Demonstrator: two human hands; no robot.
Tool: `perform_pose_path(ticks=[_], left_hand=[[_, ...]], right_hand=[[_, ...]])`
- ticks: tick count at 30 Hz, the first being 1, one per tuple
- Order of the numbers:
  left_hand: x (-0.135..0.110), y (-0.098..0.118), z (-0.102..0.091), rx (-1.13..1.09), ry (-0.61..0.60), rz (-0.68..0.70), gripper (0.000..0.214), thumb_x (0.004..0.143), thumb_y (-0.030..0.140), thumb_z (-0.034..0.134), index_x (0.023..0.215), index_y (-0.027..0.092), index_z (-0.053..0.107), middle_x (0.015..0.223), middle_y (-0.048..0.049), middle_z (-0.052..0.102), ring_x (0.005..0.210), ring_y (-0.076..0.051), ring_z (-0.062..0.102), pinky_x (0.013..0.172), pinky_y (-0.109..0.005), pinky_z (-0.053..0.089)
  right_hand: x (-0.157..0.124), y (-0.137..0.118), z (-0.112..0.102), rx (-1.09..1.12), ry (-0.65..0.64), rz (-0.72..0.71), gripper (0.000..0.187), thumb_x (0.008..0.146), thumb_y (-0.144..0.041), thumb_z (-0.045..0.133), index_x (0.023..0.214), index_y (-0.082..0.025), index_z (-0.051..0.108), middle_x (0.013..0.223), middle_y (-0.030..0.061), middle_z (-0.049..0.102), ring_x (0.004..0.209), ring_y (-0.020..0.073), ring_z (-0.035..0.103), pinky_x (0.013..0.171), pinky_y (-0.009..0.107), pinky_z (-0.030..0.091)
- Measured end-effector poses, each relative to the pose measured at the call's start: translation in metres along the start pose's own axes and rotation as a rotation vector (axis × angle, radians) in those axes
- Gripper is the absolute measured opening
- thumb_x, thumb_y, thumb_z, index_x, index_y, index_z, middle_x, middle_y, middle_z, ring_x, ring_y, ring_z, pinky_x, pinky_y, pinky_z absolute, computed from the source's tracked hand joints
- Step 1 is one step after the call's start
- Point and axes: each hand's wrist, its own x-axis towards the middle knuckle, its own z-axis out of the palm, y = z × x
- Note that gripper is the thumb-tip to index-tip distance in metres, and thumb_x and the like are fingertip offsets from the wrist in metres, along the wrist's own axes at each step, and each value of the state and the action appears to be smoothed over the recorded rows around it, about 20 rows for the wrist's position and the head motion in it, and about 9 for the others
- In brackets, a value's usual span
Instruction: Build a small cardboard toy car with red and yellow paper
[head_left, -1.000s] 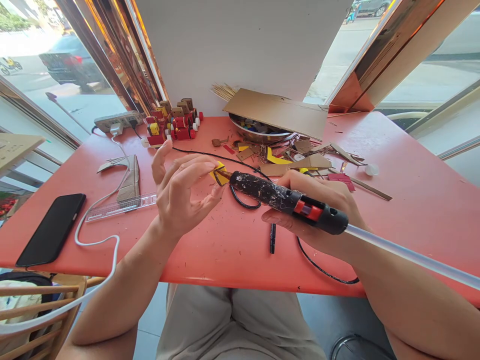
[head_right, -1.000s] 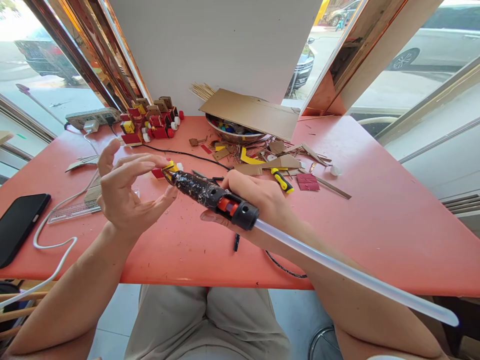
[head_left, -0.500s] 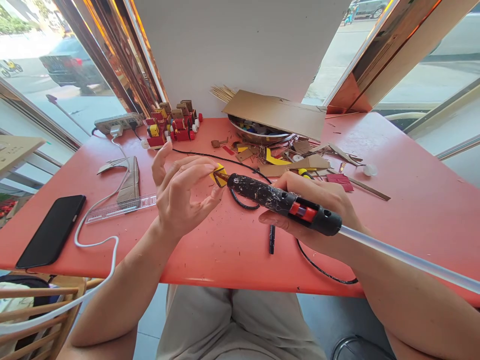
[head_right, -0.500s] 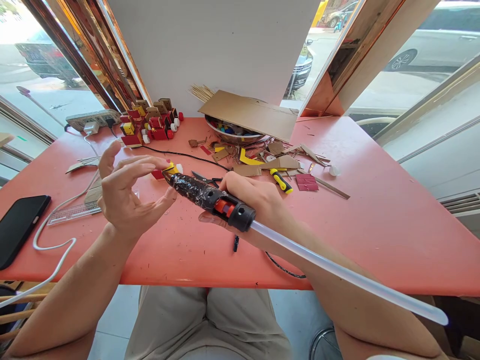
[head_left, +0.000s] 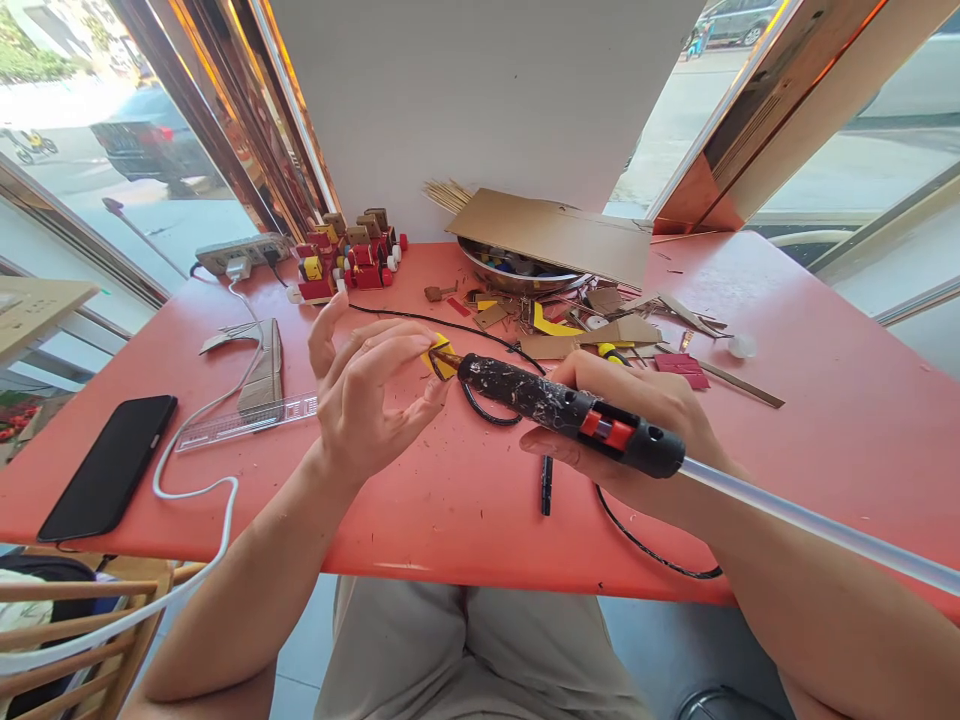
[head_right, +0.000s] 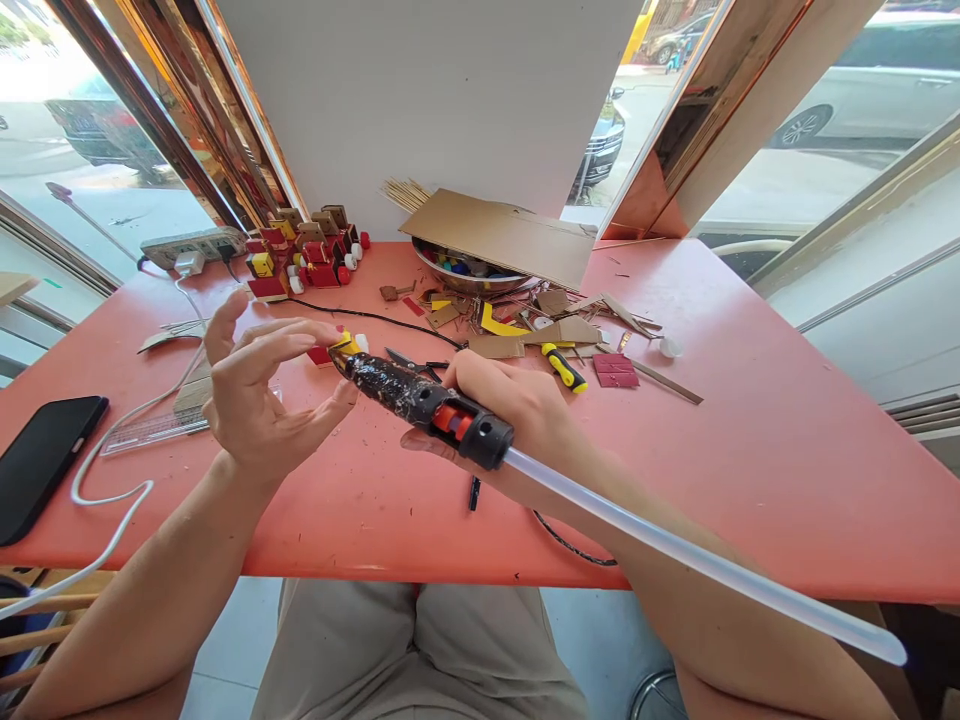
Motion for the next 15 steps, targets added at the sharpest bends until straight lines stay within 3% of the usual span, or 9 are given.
perform_pose_path(ticks=[4, 10, 15], left_hand=[[0.0005, -0.0003, -0.0013, 0.001, 0.0, -0.005, 0.035, 0.084, 0.026, 0.081, 0.111, 0.037, 0.062, 0.097, 0.0031, 0.084, 0.086, -0.027, 0.083, 0.12, -0.069, 0.052], [0.0017, -0.0016, 0.0021, -0.035, 0.031, 0.04, 0.04, 0.085, 0.021, 0.08, 0.116, 0.037, 0.061, 0.102, 0.0048, 0.085, 0.086, -0.025, 0.083, 0.12, -0.068, 0.051], [-0.0001, -0.001, 0.0078, 0.048, 0.091, 0.052, 0.03, 0.087, 0.028, 0.077, 0.111, 0.036, 0.061, 0.094, 0.0036, 0.084, 0.08, -0.026, 0.082, 0.111, -0.068, 0.058]], right_hand=[[-0.0025, 0.0016, -0.0005, -0.041, -0.037, 0.042, 0.044, 0.1, -0.067, 0.061, 0.081, -0.028, 0.055, 0.059, -0.0032, 0.056, 0.052, 0.017, 0.052, 0.052, 0.03, 0.035], [0.0008, -0.001, -0.0018, 0.026, -0.005, 0.031, 0.055, 0.104, -0.076, 0.043, 0.079, -0.028, 0.048, 0.058, -0.0027, 0.055, 0.052, 0.0169, 0.053, 0.051, 0.031, 0.037], [0.001, 0.0, -0.002, 0.018, 0.013, -0.009, 0.048, 0.105, -0.069, 0.051, 0.081, -0.028, 0.048, 0.059, -0.0036, 0.055, 0.051, 0.0166, 0.055, 0.05, 0.03, 0.038]])
